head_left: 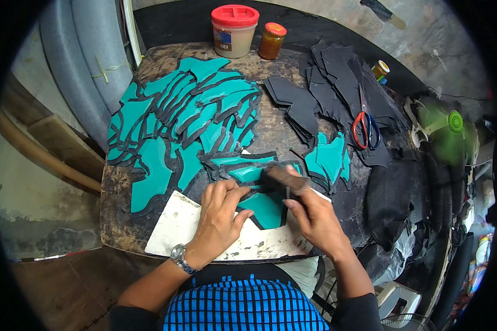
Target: The person repeatedly hammers the edges of green rubber pieces with a hammer on a white board. They pick up each piece, position it, strike it, and place it back on the table. The process is repeated for multiple pieces throughout the clip.
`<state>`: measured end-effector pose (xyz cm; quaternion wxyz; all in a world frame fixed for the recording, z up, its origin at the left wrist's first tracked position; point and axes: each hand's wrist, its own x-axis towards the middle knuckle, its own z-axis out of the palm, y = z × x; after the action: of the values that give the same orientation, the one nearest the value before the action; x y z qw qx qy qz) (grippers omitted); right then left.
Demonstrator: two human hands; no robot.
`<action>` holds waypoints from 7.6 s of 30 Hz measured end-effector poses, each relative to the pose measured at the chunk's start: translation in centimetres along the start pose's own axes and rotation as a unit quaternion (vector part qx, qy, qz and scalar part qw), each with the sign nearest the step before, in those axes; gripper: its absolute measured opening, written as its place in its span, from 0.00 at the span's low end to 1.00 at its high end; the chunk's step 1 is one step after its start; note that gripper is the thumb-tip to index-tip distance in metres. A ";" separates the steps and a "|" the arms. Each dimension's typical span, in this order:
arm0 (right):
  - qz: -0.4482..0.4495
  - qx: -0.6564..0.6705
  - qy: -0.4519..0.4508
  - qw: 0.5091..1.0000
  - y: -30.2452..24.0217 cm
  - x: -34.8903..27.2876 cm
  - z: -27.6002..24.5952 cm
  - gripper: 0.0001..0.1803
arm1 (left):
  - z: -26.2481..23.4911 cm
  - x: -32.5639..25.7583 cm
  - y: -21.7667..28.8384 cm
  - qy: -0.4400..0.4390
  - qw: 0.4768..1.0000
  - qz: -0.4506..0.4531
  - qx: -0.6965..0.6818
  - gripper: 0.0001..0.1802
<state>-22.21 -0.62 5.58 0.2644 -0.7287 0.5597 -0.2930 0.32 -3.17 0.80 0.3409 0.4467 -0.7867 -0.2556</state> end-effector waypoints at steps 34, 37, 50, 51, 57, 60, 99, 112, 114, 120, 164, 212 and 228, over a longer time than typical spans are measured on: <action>0.161 0.113 -0.004 0.980 -0.6 -11.7 -1.4 0.28 | 2.6 -1.9 3.2 -0.131 0.986 0.094 -0.050 0.11; 0.148 0.070 -0.001 0.986 -0.3 -12.2 -0.8 0.30 | 2.5 -2.0 2.8 -0.134 0.982 0.123 -0.043 0.13; 0.112 0.029 -0.012 0.993 -0.3 -11.4 -0.7 0.35 | 1.6 -2.1 2.2 -0.133 0.957 0.250 0.062 0.17; 0.116 0.025 -0.027 0.993 -0.4 -11.3 -0.6 0.35 | 1.6 -2.1 2.2 -0.132 0.956 0.252 0.067 0.16; 0.102 0.019 -0.010 0.995 -0.3 -10.6 0.1 0.36 | 1.5 -2.1 2.1 -0.136 0.954 0.253 0.079 0.14; 0.096 0.021 0.013 0.995 0.0 -10.7 0.2 0.35 | 1.6 -2.2 2.1 -0.121 0.957 0.254 0.074 0.14; 0.091 -0.033 -0.029 0.995 -0.8 -9.7 -0.8 0.32 | 0.2 -4.2 1.1 -0.086 0.975 0.203 0.025 0.06; -0.003 -0.034 -0.036 0.999 -1.1 -9.8 0.1 0.46 | 0.2 -4.4 1.2 -0.072 0.972 0.218 0.041 0.04; 0.049 -0.036 -0.097 0.993 -1.0 -9.6 0.1 0.45 | -0.1 -4.6 1.1 -0.070 0.972 0.218 0.043 0.03; 0.020 -0.051 -0.049 0.997 -1.2 -9.3 -0.4 0.46 | -0.4 -5.1 1.0 -0.052 0.972 0.224 0.048 0.03; -0.055 -0.075 -0.134 0.987 -2.3 -7.6 0.4 0.51 | -0.7 -7.2 2.7 -0.187 0.929 0.252 0.198 0.12; 0.228 0.114 0.256 0.933 1.7 -12.3 -2.7 0.26 | 1.7 -2.9 2.4 -0.142 0.979 0.146 0.018 0.16; 0.168 -0.055 -0.066 0.982 -0.8 -10.6 0.3 0.29 | 1.5 -3.0 2.1 -0.147 0.975 0.167 0.021 0.16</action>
<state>-23.59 9.88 4.61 0.3056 -0.6557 0.6706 -0.1641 -0.80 0.64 0.44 0.2500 0.2736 -0.8970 -0.2410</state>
